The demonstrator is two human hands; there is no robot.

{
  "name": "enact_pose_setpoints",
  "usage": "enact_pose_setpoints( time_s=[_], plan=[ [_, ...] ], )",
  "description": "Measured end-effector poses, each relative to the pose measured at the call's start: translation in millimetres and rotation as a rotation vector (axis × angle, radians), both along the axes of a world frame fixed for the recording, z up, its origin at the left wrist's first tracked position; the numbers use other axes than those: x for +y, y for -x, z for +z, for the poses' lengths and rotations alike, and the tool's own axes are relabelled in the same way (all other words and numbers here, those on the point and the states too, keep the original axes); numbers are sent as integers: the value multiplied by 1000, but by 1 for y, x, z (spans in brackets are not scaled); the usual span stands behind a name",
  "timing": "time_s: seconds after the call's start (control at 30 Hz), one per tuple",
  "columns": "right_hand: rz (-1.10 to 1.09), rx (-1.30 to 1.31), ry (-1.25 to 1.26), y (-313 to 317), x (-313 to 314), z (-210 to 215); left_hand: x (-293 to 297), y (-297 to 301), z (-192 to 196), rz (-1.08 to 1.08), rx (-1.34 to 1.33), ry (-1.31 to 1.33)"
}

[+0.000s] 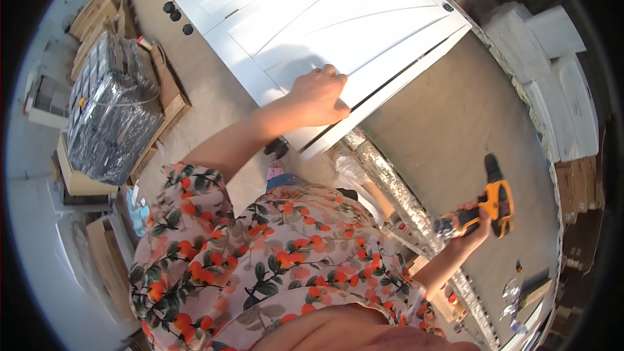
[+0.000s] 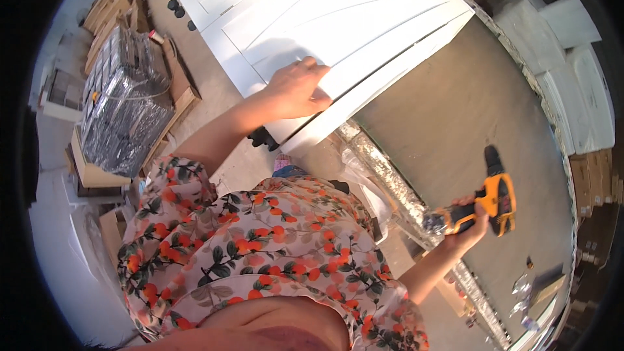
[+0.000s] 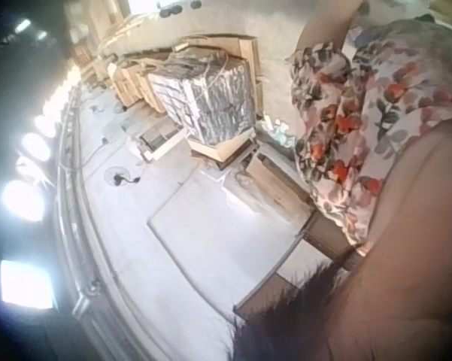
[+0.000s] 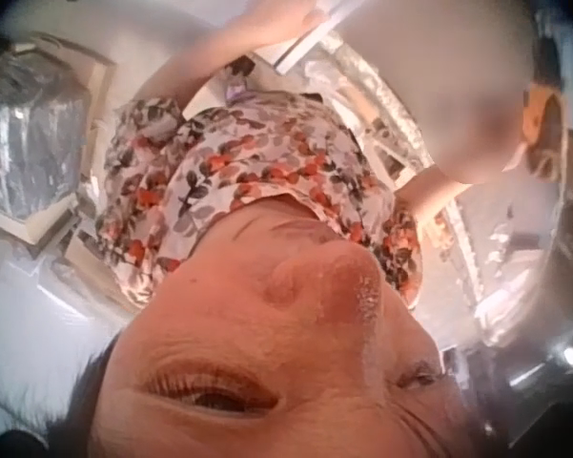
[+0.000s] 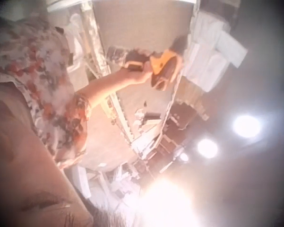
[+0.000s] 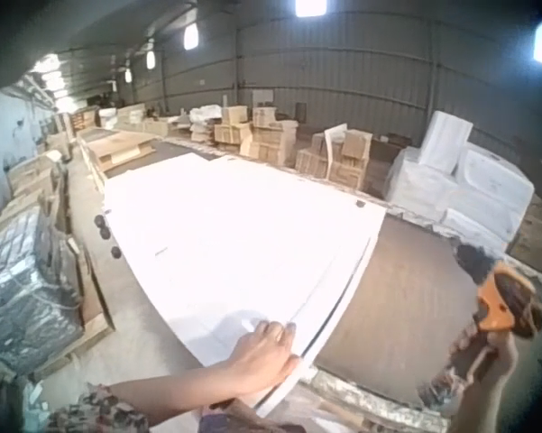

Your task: The person assembles a cabinet by fitting panels together and driving screws using a power drill, then opens plastic bags to sort hardware by hand.

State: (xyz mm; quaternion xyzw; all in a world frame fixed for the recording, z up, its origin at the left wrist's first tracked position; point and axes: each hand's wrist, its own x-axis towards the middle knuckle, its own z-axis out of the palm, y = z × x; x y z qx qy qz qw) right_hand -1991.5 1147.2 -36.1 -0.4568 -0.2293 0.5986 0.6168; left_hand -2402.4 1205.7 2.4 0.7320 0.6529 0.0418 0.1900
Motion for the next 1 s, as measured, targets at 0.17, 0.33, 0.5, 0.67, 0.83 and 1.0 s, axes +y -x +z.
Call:
enact_pose_setpoints(
  time_s=[0.17,0.33,0.5,0.67,0.83,1.0],
  plan=[
    [-32,45,160,-8,-16,-20,10,2,18,-20,26,185],
    [-13,105,93,1,-13,-24,8,-12,31,13,100,258],
    [-58,86,99,24,-4,-19,8,-11,31,-65,-4,172],
    [-102,-37,154,37,-6,-8,17,-12,47,-74,-9,226],
    [-71,-782,166,27,1,-46,16,-7,53,-128,80,168],
    [84,-1572,266,22,5,-69,4,-9,44,-109,91,73]
  ],
)
